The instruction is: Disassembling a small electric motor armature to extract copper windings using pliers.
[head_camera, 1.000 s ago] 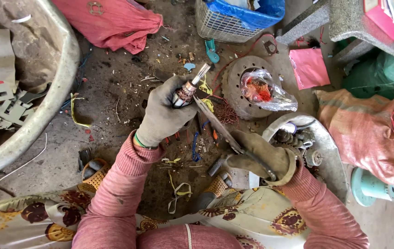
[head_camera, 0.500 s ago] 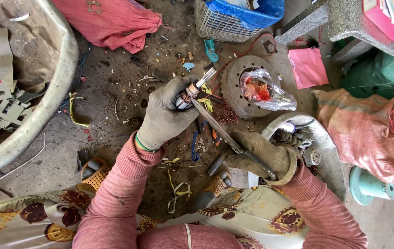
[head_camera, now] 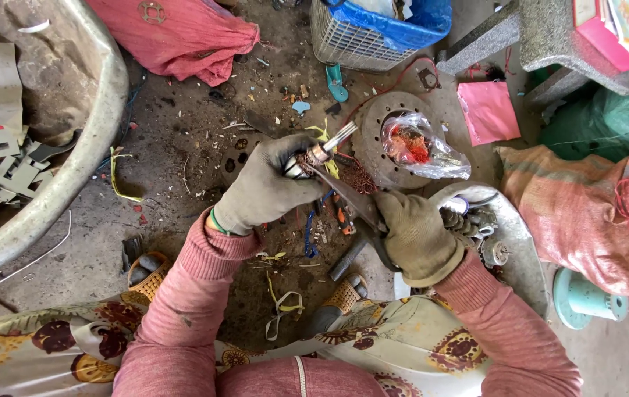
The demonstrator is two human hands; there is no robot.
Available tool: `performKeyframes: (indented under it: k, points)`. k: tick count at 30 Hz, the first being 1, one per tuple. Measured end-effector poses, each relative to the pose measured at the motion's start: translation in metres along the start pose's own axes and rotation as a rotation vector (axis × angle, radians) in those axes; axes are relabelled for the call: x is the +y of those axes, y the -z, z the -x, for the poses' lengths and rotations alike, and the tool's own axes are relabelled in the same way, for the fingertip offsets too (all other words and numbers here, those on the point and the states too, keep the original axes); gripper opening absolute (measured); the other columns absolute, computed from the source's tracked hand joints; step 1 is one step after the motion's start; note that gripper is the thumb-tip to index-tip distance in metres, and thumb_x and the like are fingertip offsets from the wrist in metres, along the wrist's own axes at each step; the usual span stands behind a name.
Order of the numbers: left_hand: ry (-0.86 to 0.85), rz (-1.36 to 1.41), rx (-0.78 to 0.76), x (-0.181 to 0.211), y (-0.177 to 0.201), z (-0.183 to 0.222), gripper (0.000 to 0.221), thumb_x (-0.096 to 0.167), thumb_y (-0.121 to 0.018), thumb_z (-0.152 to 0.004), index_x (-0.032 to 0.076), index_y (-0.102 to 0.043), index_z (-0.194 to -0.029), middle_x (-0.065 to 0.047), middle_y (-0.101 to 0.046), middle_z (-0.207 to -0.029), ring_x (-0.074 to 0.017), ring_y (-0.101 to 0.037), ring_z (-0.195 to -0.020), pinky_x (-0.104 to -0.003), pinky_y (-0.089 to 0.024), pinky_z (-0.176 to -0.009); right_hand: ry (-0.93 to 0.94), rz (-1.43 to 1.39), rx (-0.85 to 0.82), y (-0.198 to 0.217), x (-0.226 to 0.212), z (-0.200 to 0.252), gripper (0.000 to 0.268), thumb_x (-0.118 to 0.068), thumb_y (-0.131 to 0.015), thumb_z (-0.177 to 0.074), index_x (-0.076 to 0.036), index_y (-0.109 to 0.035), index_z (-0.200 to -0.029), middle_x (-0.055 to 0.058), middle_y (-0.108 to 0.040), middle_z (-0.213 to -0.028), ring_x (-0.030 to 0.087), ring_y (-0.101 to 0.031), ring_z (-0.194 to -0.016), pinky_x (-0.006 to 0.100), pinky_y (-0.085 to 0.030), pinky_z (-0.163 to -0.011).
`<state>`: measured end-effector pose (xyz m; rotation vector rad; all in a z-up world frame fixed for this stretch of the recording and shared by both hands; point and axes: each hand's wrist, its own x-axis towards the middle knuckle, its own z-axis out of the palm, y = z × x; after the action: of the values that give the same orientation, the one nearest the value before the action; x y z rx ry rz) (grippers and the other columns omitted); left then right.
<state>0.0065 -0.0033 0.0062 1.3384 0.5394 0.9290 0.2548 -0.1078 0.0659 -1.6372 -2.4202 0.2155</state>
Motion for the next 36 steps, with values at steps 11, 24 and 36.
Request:
performKeyframes:
  k: [11,24,36]
  points:
    - [-0.156,0.053,-0.087,-0.004,0.004,-0.004,0.029,-0.002,-0.079,-0.080,0.001,-0.067,-0.106,0.006,-0.059,-0.089,-0.0031,-0.050,-0.082,-0.024,-0.047,-0.070,0.155,0.287,0.246,-0.003,-0.001,-0.012,0.031,-0.017,-0.073,-0.083,0.001,-0.063,-0.105,0.012,-0.061,-0.077,0.035,-0.062,-0.067,0.047,-0.048,-0.061]
    - [-0.225,-0.358,0.089,0.021,-0.005,0.001,0.034,0.008,-0.079,-0.082,0.004,-0.067,-0.115,-0.009,-0.066,-0.082,-0.0127,-0.062,-0.069,-0.030,-0.054,-0.065,0.013,-0.135,-0.222,0.039,0.000,-0.019,0.038,-0.027,-0.089,-0.073,-0.006,-0.062,-0.089,0.017,-0.066,-0.074,0.039,-0.066,-0.067,0.045,-0.050,-0.058]
    - [-0.122,-0.888,0.261,0.004,-0.009,-0.014,0.044,0.015,-0.080,-0.072,0.011,-0.066,-0.114,-0.015,-0.071,-0.085,-0.0380,-0.070,-0.082,-0.047,-0.056,-0.069,-0.378,0.062,-0.360,0.045,-0.021,-0.006,0.019,-0.025,-0.073,-0.088,-0.009,-0.063,-0.091,0.017,-0.068,-0.073,0.037,-0.069,-0.069,0.046,-0.051,-0.061]
